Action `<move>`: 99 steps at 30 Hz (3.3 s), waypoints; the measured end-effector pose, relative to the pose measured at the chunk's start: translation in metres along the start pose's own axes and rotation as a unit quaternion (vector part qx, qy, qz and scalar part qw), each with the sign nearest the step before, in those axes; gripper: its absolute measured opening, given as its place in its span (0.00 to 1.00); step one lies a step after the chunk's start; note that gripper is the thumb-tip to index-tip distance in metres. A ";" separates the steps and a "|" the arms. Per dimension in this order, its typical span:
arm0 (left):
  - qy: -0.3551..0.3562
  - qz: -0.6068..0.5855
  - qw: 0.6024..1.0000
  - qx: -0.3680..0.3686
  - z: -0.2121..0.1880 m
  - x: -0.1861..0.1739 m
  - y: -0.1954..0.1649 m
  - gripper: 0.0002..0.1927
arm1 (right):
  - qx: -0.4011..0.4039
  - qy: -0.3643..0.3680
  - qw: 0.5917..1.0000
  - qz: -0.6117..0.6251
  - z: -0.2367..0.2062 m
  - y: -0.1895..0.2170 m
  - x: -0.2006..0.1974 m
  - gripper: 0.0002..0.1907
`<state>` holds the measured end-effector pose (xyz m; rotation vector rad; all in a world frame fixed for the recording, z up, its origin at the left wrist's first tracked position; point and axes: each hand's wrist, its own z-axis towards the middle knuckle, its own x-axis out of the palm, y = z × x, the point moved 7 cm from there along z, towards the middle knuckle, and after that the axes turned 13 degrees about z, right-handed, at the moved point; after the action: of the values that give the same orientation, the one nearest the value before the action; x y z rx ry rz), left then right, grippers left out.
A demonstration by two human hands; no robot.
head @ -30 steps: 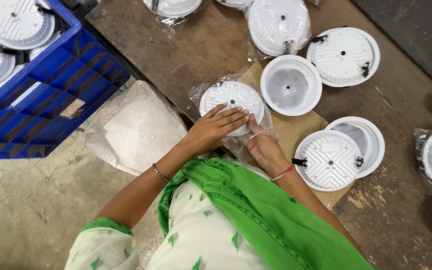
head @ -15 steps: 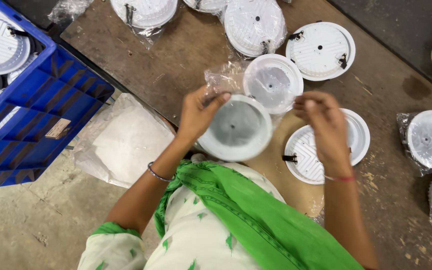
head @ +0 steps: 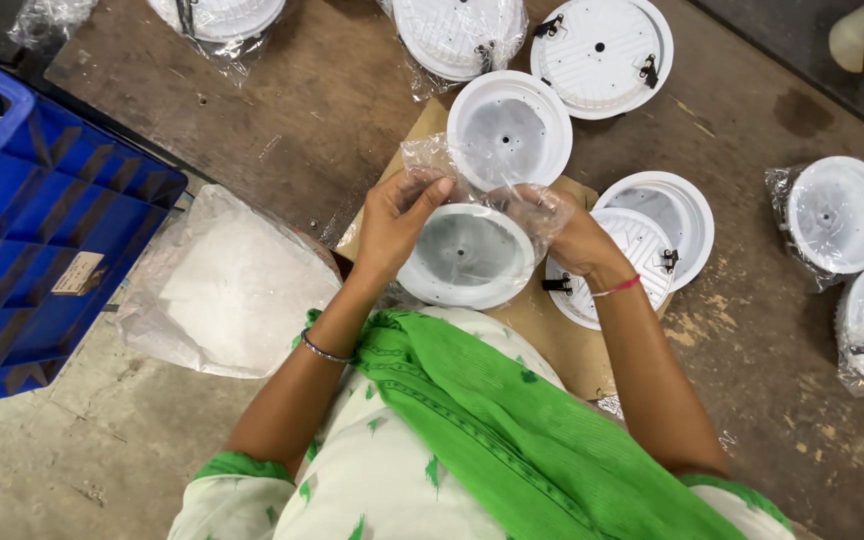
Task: The person takes white round LED ceiling light fixtures from a blue crate, wraps each one in clear plastic film, and places the wrapped fixtures on the work table. They repeat this wrapping cycle for multiple fixtures throughout the clip.
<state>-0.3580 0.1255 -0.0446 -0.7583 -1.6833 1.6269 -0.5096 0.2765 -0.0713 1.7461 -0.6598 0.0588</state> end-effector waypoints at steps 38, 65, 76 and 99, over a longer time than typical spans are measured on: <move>0.010 0.480 0.861 0.167 -0.044 0.034 -0.094 0.14 | -0.082 0.104 0.963 -0.237 0.004 0.028 0.064 0.11; 0.074 0.537 0.812 0.215 -0.053 0.046 -0.076 0.25 | 0.063 0.160 0.980 -0.098 0.006 0.009 0.026 0.28; 0.060 0.369 0.924 0.080 -0.041 0.018 -0.073 0.30 | -0.059 0.136 0.963 -0.226 -0.001 0.022 0.050 0.19; 0.067 0.504 0.823 0.254 -0.052 0.032 -0.073 0.13 | 0.023 0.152 0.981 -0.122 0.004 0.019 0.040 0.12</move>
<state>-0.3330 0.1786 0.0306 -1.5597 -0.6092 2.4714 -0.4858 0.2546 -0.0406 1.8017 -0.2213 0.1695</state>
